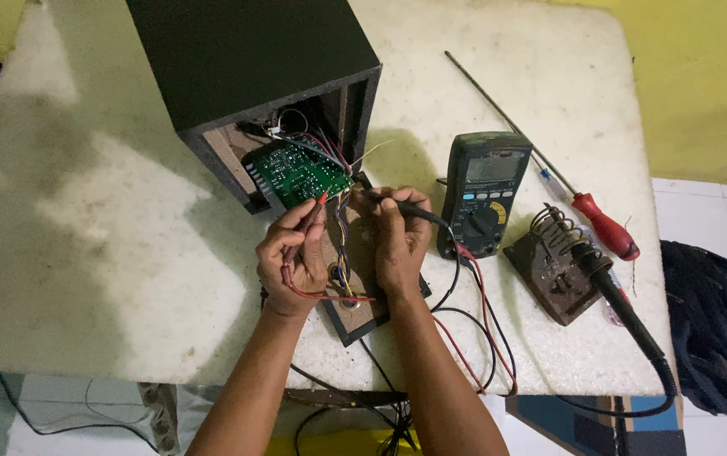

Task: The person uses a multimeter to test the electrical connections on a circuit board inside an open black box. They touch the multimeter probes to various points on the board and wires, then handle a power cord and the box's casing.

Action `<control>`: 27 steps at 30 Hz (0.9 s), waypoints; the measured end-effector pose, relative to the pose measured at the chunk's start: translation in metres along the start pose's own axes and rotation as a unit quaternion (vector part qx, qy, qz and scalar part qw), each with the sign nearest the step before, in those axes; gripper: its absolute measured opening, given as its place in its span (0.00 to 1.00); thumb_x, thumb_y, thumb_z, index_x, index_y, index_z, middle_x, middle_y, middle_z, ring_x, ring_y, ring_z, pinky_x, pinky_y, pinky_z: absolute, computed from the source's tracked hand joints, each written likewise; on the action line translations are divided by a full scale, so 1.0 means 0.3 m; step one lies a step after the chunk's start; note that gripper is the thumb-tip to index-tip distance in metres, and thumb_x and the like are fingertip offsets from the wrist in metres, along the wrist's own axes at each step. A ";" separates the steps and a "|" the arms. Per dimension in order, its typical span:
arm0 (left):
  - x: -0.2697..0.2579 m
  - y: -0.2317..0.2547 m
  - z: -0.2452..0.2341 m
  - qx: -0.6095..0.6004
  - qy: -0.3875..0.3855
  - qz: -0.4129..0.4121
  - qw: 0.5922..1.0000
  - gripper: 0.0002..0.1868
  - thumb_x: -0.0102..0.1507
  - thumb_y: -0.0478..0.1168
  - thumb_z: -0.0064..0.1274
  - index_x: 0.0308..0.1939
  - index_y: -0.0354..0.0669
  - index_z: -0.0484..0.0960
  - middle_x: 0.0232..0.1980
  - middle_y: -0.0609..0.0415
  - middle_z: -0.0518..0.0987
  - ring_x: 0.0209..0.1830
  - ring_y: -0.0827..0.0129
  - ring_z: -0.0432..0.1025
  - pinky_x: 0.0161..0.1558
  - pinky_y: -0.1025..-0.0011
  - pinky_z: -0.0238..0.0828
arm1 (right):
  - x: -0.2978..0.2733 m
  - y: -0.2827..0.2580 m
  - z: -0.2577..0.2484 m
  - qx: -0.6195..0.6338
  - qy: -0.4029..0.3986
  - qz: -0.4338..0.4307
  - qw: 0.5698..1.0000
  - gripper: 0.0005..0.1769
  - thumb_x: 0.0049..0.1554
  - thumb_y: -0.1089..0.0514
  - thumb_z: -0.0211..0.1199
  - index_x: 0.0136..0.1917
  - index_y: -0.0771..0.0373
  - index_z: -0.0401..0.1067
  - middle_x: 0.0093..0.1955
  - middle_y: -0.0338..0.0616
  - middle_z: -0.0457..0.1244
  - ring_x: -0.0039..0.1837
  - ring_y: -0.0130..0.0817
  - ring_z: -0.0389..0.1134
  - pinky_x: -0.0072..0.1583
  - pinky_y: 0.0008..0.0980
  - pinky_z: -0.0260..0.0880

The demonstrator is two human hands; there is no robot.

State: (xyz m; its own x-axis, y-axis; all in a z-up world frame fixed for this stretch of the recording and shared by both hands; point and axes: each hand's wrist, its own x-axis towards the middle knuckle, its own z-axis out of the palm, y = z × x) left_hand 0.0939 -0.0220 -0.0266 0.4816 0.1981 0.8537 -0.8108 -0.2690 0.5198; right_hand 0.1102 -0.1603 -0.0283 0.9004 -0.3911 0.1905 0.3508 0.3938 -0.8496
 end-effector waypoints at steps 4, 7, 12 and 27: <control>0.019 0.030 -0.012 -0.011 -0.010 -0.063 0.998 0.12 0.68 0.28 0.53 0.45 0.32 0.63 0.54 0.35 0.80 0.50 0.46 0.81 0.47 0.63 0.82 | -0.007 -0.027 0.022 -0.045 -0.011 -0.021 0.999 0.08 0.66 0.57 0.60 0.54 0.58 0.63 0.47 0.44 0.66 0.50 0.30 0.70 0.57 0.36 0.72; 0.011 0.023 -0.003 0.013 -0.024 -0.056 0.998 0.11 0.69 0.28 0.52 0.46 0.33 0.65 0.56 0.35 0.81 0.51 0.48 0.81 0.47 0.63 0.81 | -0.003 -0.032 0.024 -0.093 -0.041 -0.022 0.995 0.10 0.68 0.53 0.58 0.56 0.59 0.63 0.51 0.48 0.68 0.51 0.31 0.69 0.55 0.39 0.71; 0.017 0.023 0.004 0.083 -0.041 -0.022 0.995 0.10 0.69 0.32 0.54 0.46 0.37 0.67 0.54 0.42 0.83 0.49 0.54 0.82 0.45 0.67 0.82 | 0.003 0.002 -0.007 -0.112 -0.041 -0.013 0.993 0.09 0.67 0.54 0.58 0.56 0.58 0.62 0.51 0.50 0.68 0.52 0.33 0.69 0.58 0.41 0.70; 0.033 0.030 0.008 0.175 -0.043 0.020 0.983 0.07 0.67 0.34 0.58 0.43 0.40 0.73 0.49 0.47 0.85 0.44 0.56 0.82 0.44 0.67 0.80 | 0.001 -0.010 -0.009 -0.158 -0.031 -0.019 0.987 0.08 0.68 0.54 0.58 0.54 0.59 0.64 0.50 0.51 0.69 0.55 0.35 0.70 0.59 0.44 0.69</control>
State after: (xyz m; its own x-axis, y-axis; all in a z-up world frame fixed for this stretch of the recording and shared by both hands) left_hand 0.0921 -0.0247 -0.0135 0.4909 0.1038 0.8650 -0.6730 -0.5853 0.4522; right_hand 0.1087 -0.1638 -0.0269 0.9057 -0.3457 0.2453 0.2943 0.0964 -0.9508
